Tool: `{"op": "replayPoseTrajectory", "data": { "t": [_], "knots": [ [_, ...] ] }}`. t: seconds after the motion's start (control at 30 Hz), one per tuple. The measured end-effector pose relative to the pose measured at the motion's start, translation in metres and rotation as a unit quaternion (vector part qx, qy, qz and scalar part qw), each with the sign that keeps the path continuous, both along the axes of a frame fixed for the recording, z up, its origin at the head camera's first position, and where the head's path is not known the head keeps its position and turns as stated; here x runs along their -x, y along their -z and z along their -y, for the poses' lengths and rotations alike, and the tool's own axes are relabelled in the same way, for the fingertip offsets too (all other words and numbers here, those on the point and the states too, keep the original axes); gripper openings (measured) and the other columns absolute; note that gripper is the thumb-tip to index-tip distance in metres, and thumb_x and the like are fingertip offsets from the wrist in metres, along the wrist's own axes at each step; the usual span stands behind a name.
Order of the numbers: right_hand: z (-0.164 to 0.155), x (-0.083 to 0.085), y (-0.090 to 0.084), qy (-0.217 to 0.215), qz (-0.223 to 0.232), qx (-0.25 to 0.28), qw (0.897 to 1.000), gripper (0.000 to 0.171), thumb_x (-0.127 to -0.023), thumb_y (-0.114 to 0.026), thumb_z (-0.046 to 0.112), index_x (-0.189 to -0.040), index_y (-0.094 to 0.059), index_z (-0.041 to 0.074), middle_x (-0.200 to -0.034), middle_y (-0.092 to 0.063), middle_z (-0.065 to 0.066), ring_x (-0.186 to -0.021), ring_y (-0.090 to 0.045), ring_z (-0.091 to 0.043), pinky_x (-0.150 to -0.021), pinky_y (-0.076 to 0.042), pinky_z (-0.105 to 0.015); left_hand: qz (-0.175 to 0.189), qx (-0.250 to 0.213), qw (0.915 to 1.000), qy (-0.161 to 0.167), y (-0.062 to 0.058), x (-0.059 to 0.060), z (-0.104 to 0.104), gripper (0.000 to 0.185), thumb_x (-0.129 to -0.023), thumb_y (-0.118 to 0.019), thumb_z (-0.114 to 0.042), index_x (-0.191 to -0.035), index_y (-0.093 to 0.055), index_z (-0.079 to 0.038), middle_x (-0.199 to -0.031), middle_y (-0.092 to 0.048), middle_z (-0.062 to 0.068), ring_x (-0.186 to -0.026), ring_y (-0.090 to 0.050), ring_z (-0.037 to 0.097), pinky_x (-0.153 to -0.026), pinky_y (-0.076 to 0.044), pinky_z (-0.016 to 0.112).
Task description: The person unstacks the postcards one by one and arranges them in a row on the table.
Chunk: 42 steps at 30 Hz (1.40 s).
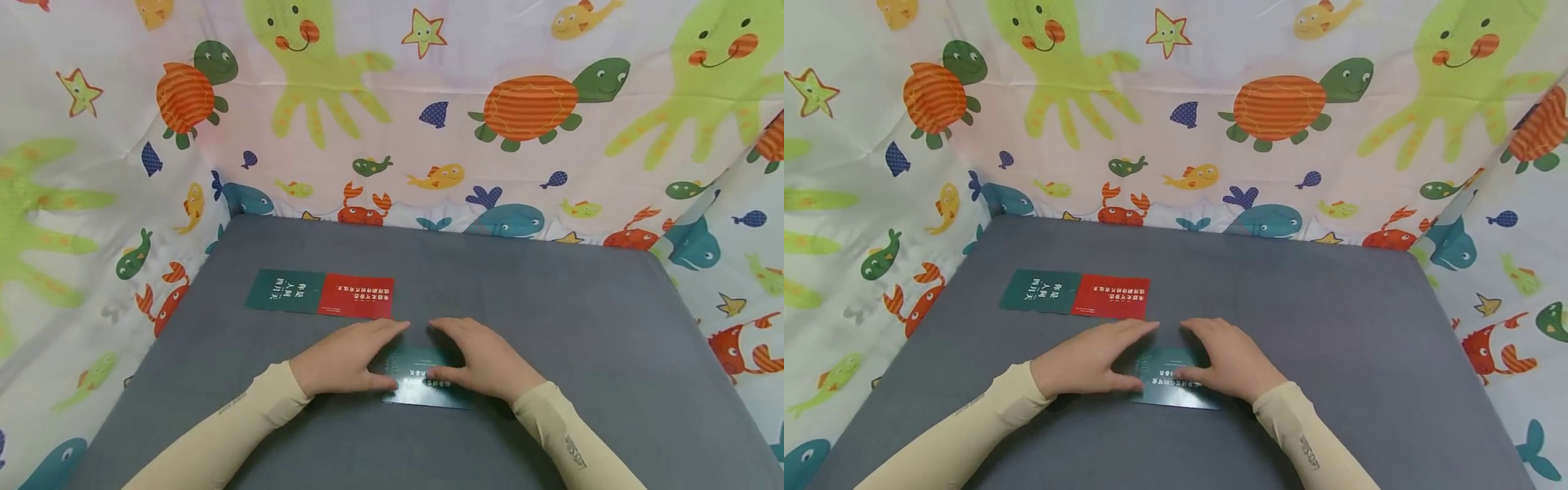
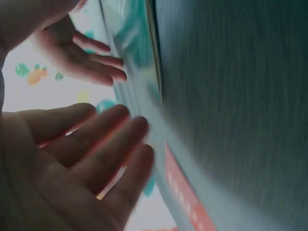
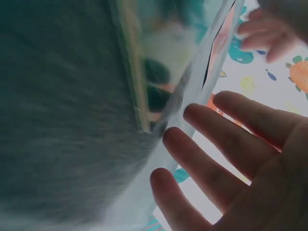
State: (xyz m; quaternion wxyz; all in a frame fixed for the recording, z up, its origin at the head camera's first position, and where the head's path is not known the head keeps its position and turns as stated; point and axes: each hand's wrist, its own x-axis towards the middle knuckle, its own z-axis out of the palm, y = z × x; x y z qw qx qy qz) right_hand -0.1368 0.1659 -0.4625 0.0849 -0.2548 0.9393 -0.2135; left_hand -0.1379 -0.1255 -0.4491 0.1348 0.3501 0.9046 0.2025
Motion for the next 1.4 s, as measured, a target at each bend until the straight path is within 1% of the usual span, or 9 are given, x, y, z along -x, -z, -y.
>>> {"op": "replayPoseTrajectory", "data": {
  "t": [0.13,0.23,0.47,0.7,0.9,1.0,1.1,1.27,1.4],
  "knots": [
    [-0.008,-0.021,0.003,-0.011,0.001,-0.001,1.0,0.096,-0.077,-0.091,0.065,-0.156,-0.058,0.021,-0.154,-0.062,0.001,-0.142,-0.059,-0.025,-0.116,-0.052,-0.054,-0.02,0.028,0.9994,0.006,0.01,-0.016,-0.01,0.107,-0.082,-0.091,-0.056,-0.167,-0.041,-0.017,-0.164,-0.052,-0.001,-0.147,-0.054,0.022,-0.123,-0.047,0.046],
    [-0.011,-0.029,0.006,-0.018,-0.006,-0.005,1.0,0.098,-0.076,-0.094,0.061,-0.157,-0.057,0.02,-0.156,-0.061,0.001,-0.143,-0.058,-0.027,-0.115,-0.052,-0.056,-0.036,0.029,0.9989,-0.003,0.014,-0.021,-0.014,0.103,-0.082,-0.092,-0.053,-0.165,-0.044,-0.015,-0.16,-0.055,0.0,-0.144,-0.055,0.023,-0.123,-0.046,0.048],
    [-0.014,-0.035,0.008,-0.008,-0.01,0.002,1.0,0.089,-0.078,-0.095,0.052,-0.154,-0.06,0.02,-0.152,-0.064,0.002,-0.139,-0.062,-0.024,-0.114,-0.054,-0.053,-0.03,0.015,0.9993,-0.013,0.018,-0.02,-0.017,0.099,-0.083,-0.092,-0.05,-0.164,-0.046,-0.014,-0.155,-0.059,0.001,-0.141,-0.056,0.021,-0.122,-0.047,0.048],
    [-0.013,-0.033,0.009,-0.011,-0.013,0.008,1.0,0.088,-0.078,-0.095,0.052,-0.153,-0.061,0.02,-0.15,-0.065,0.002,-0.138,-0.062,-0.024,-0.113,-0.054,-0.053,-0.018,-0.003,0.9997,-0.014,0.02,-0.017,-0.016,0.1,-0.083,-0.092,-0.048,-0.164,-0.046,-0.012,-0.155,-0.059,0.001,-0.141,-0.056,0.021,-0.123,-0.045,0.048],
    [-0.014,-0.029,0.006,-0.011,-0.012,0.018,1.0,0.089,-0.077,-0.097,0.049,-0.152,-0.062,0.019,-0.147,-0.067,0.002,-0.135,-0.064,-0.023,-0.112,-0.055,-0.052,-0.012,-0.011,0.9998,-0.013,0.018,-0.015,-0.015,0.099,-0.084,-0.092,-0.049,-0.164,-0.046,-0.011,-0.155,-0.059,0.002,-0.142,-0.056,0.021,-0.124,-0.043,0.049],
    [-0.015,-0.024,0.003,-0.004,-0.003,0.026,1.0,0.09,-0.075,-0.099,0.048,-0.152,-0.062,0.02,-0.146,-0.067,0.002,-0.133,-0.064,-0.021,-0.112,-0.055,-0.049,-0.008,-0.018,0.9997,-0.012,0.014,-0.009,-0.015,0.098,-0.085,-0.091,-0.048,-0.164,-0.046,-0.011,-0.155,-0.059,0.003,-0.142,-0.055,0.021,-0.125,-0.041,0.049],
    [-0.017,-0.015,-0.001,0.008,0.007,0.026,1.0,0.091,-0.075,-0.099,0.049,-0.153,-0.061,0.021,-0.148,-0.066,0.003,-0.135,-0.062,-0.021,-0.113,-0.055,-0.049,-0.002,-0.023,0.9997,-0.01,0.01,0.002,-0.016,0.099,-0.084,-0.091,-0.046,-0.164,-0.045,-0.011,-0.156,-0.059,0.004,-0.142,-0.054,0.021,-0.126,-0.041,0.049],
    [-0.016,0.01,-0.004,0.021,0.002,0.027,0.999,0.09,-0.077,-0.098,0.045,-0.154,-0.06,0.02,-0.152,-0.064,-0.002,-0.14,-0.059,-0.025,-0.117,-0.051,-0.053,-0.011,-0.007,0.9998,-0.011,0.006,0.032,-0.02,0.099,-0.083,-0.091,-0.047,-0.164,-0.045,-0.012,-0.157,-0.057,0.004,-0.142,-0.053,0.021,-0.127,-0.04,0.049],
    [-0.014,0.032,-0.001,0.034,0.003,0.026,0.999,0.089,-0.078,-0.098,0.041,-0.155,-0.059,0.018,-0.156,-0.061,-0.005,-0.145,-0.056,-0.029,-0.12,-0.048,-0.054,-0.021,0.011,0.9994,-0.024,0.009,0.057,-0.026,0.099,-0.082,-0.091,-0.048,-0.164,-0.046,-0.015,-0.157,-0.057,0.003,-0.142,-0.052,0.022,-0.125,-0.043,0.046]
  ]
}}
